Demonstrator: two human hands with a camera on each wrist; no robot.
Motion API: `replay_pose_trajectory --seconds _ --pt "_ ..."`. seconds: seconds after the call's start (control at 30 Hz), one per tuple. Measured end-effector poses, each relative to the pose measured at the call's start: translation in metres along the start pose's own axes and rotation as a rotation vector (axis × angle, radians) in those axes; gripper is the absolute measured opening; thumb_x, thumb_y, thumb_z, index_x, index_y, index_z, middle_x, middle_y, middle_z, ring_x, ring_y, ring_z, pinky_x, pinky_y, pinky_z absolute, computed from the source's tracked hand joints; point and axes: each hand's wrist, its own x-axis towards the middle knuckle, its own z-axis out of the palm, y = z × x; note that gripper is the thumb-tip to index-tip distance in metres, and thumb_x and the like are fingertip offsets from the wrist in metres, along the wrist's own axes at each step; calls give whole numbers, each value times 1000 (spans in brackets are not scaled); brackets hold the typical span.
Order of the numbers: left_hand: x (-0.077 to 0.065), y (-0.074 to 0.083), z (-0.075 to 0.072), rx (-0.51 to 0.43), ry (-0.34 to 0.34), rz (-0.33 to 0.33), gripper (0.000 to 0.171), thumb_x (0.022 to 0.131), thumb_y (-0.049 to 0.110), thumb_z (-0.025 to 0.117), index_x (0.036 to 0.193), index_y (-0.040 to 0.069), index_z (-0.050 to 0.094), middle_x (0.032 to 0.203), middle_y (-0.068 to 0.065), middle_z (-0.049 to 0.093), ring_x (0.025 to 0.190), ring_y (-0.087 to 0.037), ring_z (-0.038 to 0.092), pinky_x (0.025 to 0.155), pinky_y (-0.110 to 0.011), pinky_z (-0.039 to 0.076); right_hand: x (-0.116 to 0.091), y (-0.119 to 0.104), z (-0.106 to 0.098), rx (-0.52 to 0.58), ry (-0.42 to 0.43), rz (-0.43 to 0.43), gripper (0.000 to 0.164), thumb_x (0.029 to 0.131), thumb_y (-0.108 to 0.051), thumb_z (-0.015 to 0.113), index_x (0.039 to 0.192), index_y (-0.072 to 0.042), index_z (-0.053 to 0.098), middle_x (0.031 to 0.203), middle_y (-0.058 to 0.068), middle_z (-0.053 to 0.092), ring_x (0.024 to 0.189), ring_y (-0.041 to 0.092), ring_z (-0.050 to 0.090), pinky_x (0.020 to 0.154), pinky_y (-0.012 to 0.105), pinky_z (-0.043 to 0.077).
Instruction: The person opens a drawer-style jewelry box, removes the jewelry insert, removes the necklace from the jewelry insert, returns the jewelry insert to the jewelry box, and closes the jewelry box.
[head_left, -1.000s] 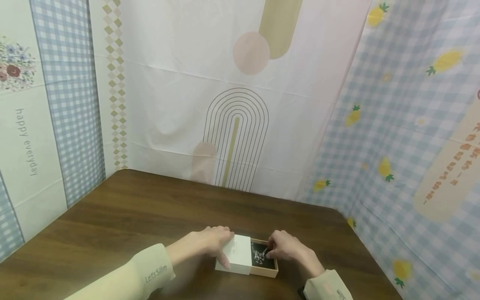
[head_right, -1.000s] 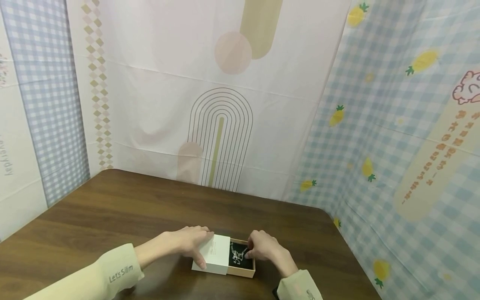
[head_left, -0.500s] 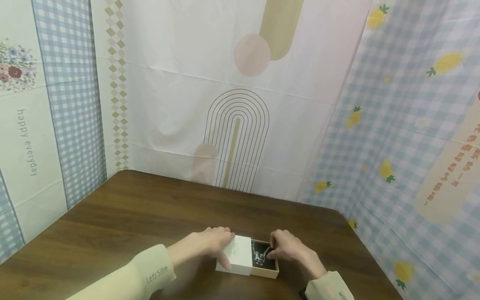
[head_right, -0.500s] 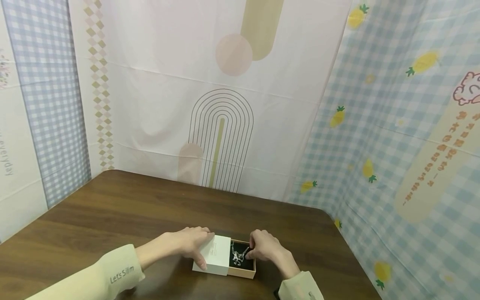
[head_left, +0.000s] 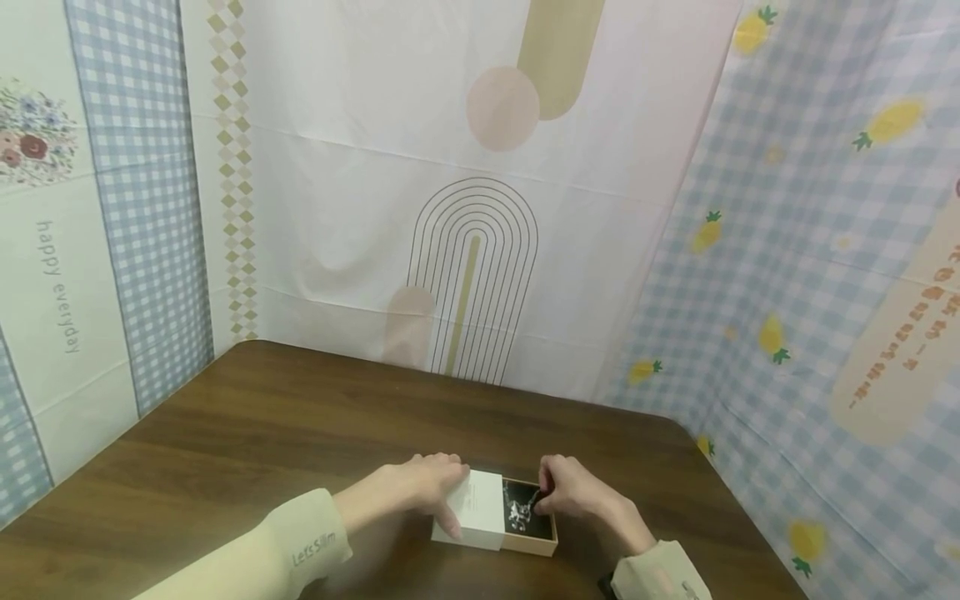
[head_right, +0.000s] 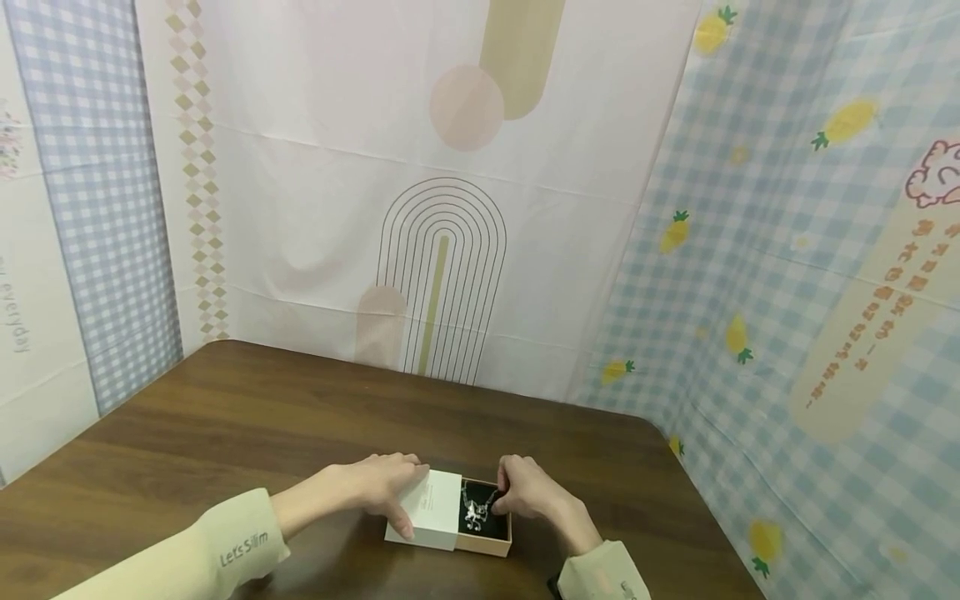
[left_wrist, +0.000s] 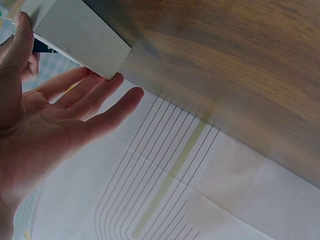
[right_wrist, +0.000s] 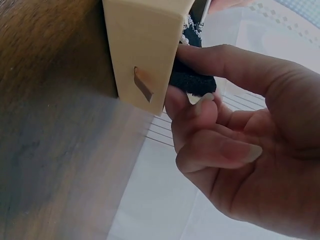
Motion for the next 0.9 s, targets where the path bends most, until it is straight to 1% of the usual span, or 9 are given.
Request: replay_pose_trajectory --seconds 0.2,0.3,0.37,0.47,0.57,0.67,0.77,0.9 --pt "-1 1 0 -4 3 9 67 62 40 88 115 8 63 93 0 59 80 -12 50 66 -29 45 -1 1 0 66 2 16 31 71 -1 78 84 -2 49 73 6 52 54 12 51 45 23 43" --pt "-1 1 0 2 10 10 67 62 40 89 114 8 63 92 0 59 79 -12 49 65 -29 44 -1 2 -1 93 -3 14 35 72 0 78 93 1 51 80 10 56 55 13 53 44 23 45" --pt "-1 1 0 5 12 10 67 61 40 89 114 8 63 91 0 58 79 -12 49 65 -29 44 0 2 -2 107 -19 12 36 73 0 77 100 5 53 85 11 59 56 14 54 45 23 47" --pt "-1 1 0 5 13 9 66 61 40 89 113 8 63 91 0 58 78 -12 49 64 -29 44 1 3 -4 106 -55 6 34 80 -3 73 108 7 58 84 10 63 56 15 56 44 24 47" --pt "0 0 0 2 13 7 66 61 41 89 113 8 63 91 0 58 78 -12 49 64 -28 43 1 3 -6 85 -79 -13 27 86 -6 69 108 8 61 81 10 65 53 14 56 44 25 47" --pt "0 0 0 0 13 5 66 61 40 89 113 9 63 91 0 58 79 -12 49 65 -29 43 2 4 -8 83 -86 -27 24 89 -7 65 108 7 62 82 9 66 51 14 56 44 26 47" --pt "1 -1 1 -6 13 5 65 61 40 89 112 8 63 91 0 58 78 -12 49 65 -29 44 2 5 -8 108 -87 -32 21 91 -7 62 107 5 62 83 9 65 52 15 56 44 26 48" --pt "0 -1 1 -16 14 10 64 61 39 89 111 8 64 91 1 58 78 -12 49 65 -29 44 2 9 -10 151 -84 -29 18 93 -8 58 106 4 63 84 9 64 56 16 57 46 30 51"
